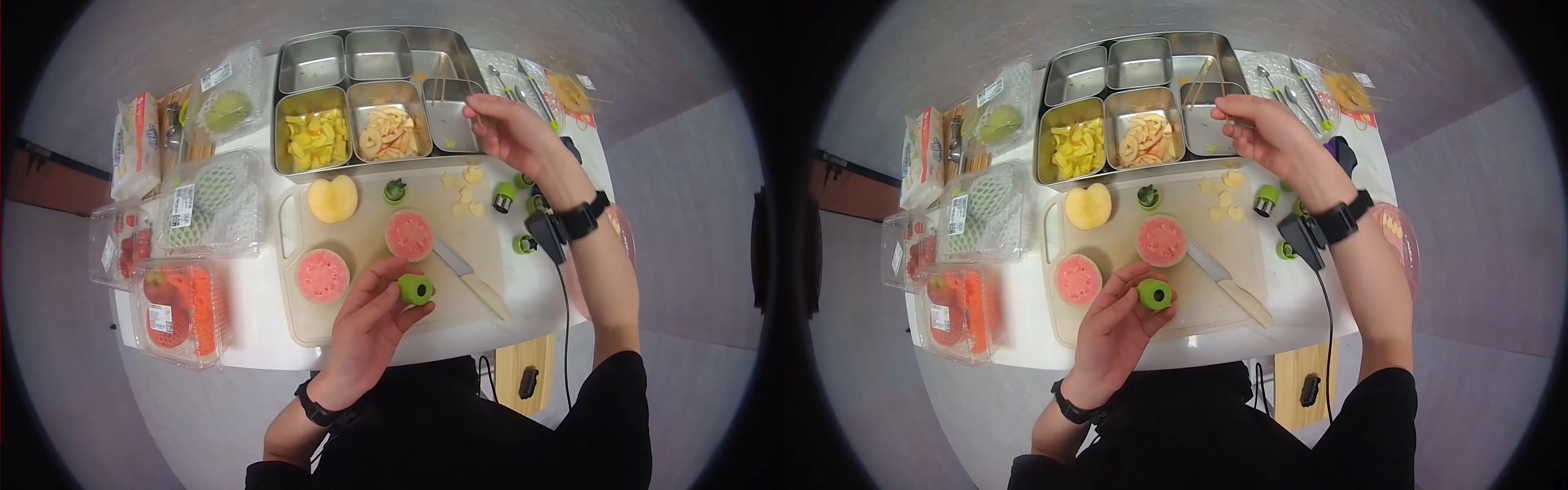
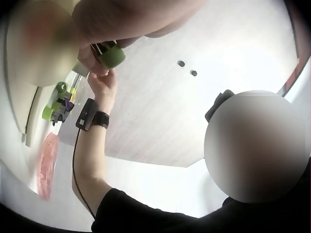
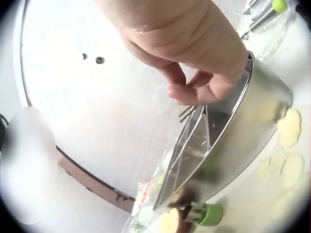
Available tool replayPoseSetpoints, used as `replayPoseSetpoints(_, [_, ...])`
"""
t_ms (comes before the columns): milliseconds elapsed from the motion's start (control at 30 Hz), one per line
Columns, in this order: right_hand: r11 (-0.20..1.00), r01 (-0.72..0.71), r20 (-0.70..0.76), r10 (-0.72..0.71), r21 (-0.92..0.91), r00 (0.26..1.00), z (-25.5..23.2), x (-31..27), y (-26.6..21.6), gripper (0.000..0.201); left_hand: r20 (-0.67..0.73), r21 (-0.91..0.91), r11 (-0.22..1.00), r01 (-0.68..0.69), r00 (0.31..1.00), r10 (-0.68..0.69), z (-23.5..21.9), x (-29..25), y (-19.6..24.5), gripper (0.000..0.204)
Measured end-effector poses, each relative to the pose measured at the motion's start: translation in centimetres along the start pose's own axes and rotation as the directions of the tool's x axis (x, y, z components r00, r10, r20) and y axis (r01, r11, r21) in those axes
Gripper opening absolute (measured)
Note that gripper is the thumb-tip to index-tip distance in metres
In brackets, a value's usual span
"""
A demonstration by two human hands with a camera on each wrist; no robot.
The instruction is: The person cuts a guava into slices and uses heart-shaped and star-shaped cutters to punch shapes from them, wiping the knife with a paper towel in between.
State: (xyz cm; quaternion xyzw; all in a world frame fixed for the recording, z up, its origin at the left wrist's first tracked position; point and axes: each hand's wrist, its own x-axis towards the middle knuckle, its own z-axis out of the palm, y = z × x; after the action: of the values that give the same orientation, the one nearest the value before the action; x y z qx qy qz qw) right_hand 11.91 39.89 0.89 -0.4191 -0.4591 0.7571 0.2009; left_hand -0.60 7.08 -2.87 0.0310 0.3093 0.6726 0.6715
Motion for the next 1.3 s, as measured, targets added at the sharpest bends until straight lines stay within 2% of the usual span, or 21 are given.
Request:
replayPoseSetpoints(100, [0.992, 0.113, 0.100, -0.118, 0.062, 0.988, 0.3, -6.9, 1.4, 0.023, 0.033, -0.041, 0.999, 0.021, 0.999, -0.019, -0.1, 0.3, -0.5, 0.041])
replayPoseSetpoints(267, [0.966, 0.259, 0.114, -0.260, 0.023, 0.959, 2.7, -16.1, 6.0, 0.017, 0.065, -0.097, 0.994, 0.056, 0.997, -0.050, 0.2, 0.8, -1.6, 0.043])
replayPoseSetpoints(300, [0.960, 0.281, 0.113, -0.280, 0.011, 0.953, 3.2, -17.1, 7.1, 0.016, 0.074, -0.117, 0.991, 0.067, 0.995, -0.059, 0.2, 0.9, -1.9, 0.043])
replayPoseSetpoints(400, [0.878, 0.478, 0.012, -0.478, 0.005, 0.878, 5.0, -18.9, 9.8, 0.016, 0.090, -0.134, 0.987, 0.084, 0.993, -0.073, 0.1, 1.1, -2.8, 0.043])
replayPoseSetpoints(500, [0.839, 0.541, 0.015, -0.541, -0.049, 0.841, 5.0, -19.3, 11.2, 0.016, 0.088, -0.130, 0.988, 0.078, 0.994, -0.067, 0.1, 1.1, -3.2, 0.042])
replayPoseSetpoints(633, [0.803, 0.553, 0.056, -0.556, -0.223, 0.829, 5.0, -19.0, 12.3, 0.013, 0.050, -0.123, 0.991, 0.060, 0.997, -0.055, 0.1, 0.8, -3.3, 0.039])
replayPoseSetpoints(733, [0.786, 0.490, 0.092, -0.495, -0.377, 0.864, 4.6, -19.0, 11.9, 0.014, 0.016, -0.084, 0.996, 0.027, 1.000, -0.026, 0.4, 0.6, -3.5, 0.037])
replayPoseSetpoints(933, [0.792, 0.510, 0.114, -0.503, -0.337, 0.857, 4.6, -18.9, 12.0, 0.016, -0.012, 0.036, 0.997, -0.066, 0.998, 0.066, 0.9, 0.6, -3.9, 0.037])
replayPoseSetpoints(1033, [0.855, 0.488, 0.041, -0.489, -0.174, 0.872, 4.6, -19.0, 12.8, 0.017, -0.018, 0.110, 0.986, -0.128, 0.991, 0.131, 0.8, 0.6, -4.1, 0.039])
replayPoseSetpoints(1133, [0.864, 0.497, 0.035, -0.496, -0.084, 0.868, 4.5, -19.2, 13.0, 0.017, -0.008, 0.155, 0.977, -0.144, 0.989, 0.147, 0.5, 0.5, -4.1, 0.038])
replayPoseSetpoints(1300, [0.852, 0.500, 0.047, -0.499, -0.153, 0.865, 4.1, -19.0, 13.3, 0.016, 0.012, 0.148, 0.980, -0.134, 0.991, 0.133, 0.2, 0.7, -4.3, 0.038])
